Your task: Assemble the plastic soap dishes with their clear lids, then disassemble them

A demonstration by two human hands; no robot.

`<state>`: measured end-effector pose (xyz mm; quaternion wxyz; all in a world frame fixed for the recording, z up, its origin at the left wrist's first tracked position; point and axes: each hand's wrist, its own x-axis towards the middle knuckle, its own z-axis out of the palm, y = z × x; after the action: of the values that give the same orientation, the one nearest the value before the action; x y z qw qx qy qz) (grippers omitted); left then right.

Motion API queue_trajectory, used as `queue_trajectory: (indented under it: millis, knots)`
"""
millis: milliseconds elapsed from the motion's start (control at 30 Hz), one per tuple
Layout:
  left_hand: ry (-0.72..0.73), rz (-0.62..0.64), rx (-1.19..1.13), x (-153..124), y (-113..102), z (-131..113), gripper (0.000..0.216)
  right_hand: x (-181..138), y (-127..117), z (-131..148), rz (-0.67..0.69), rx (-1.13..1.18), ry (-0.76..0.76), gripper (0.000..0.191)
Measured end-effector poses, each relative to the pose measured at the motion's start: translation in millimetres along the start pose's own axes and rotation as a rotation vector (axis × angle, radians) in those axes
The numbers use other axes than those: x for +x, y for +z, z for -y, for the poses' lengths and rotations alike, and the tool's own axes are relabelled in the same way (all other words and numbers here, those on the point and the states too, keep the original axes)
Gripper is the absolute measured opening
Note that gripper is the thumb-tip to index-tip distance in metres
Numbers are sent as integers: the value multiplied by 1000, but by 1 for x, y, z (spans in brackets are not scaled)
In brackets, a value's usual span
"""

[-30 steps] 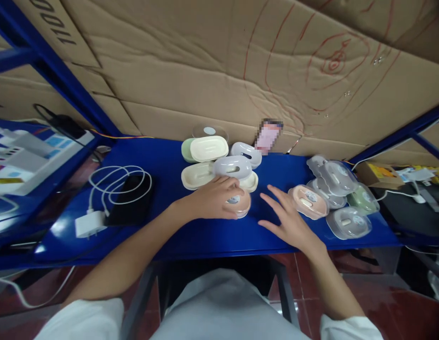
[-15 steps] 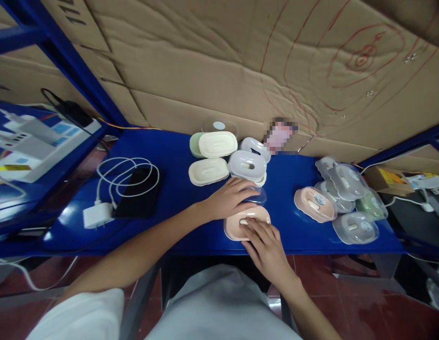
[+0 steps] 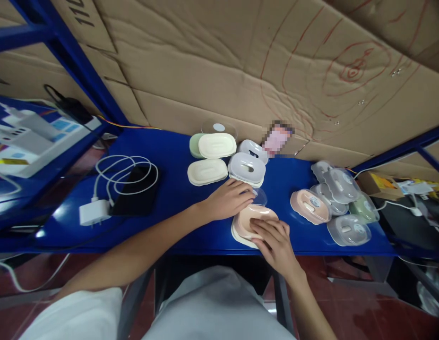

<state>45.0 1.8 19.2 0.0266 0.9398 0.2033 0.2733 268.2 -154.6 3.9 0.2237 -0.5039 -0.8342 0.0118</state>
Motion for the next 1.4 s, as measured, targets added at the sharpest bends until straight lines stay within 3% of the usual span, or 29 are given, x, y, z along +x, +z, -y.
queue_trajectory:
  millis: [133, 267, 333, 400, 500, 600, 700, 800, 933, 1067, 1267, 1400]
  knots:
    - [74, -33, -37, -1, -5, -11, 29, -2, 4, -11, -50, -1, 32, 36]
    - [207, 26, -117, -5, -4, -28, 64, 2, -12, -35, -161, 120, -36, 33]
    - [249, 88, -93, -7, -1, -34, 71, 20, -28, -53, -305, 116, -1, 32]
    - [282, 129, -53, -9, 3, -38, 69, 57, -44, -73, -513, 28, 143, 35]
    - [298, 145, -20, -10, 10, -39, 62, 138, -52, -104, -745, -64, 343, 69]
    - [292, 129, 2, -9, 16, -38, 56, 216, -35, -124, -765, -97, 558, 93]
    - [300, 101, 25, -8, 20, -35, 44, 260, -7, -131, -695, -103, 751, 107]
    - [294, 77, 38, -9, 24, -33, 38, 269, 14, -133, -648, -77, 872, 112]
    - [275, 45, 44, -11, 28, -34, 35, 262, 25, -138, -617, -35, 939, 108]
    - [279, 16, 39, -10, 27, -35, 32, 267, 30, -140, -640, -57, 904, 102]
    - [285, 35, 18, -8, 24, -35, 22, 284, 34, -132, -730, -54, 876, 109]
    - [281, 21, 16, -8, 25, -37, 23, 279, 30, -133, -726, -48, 821, 98]
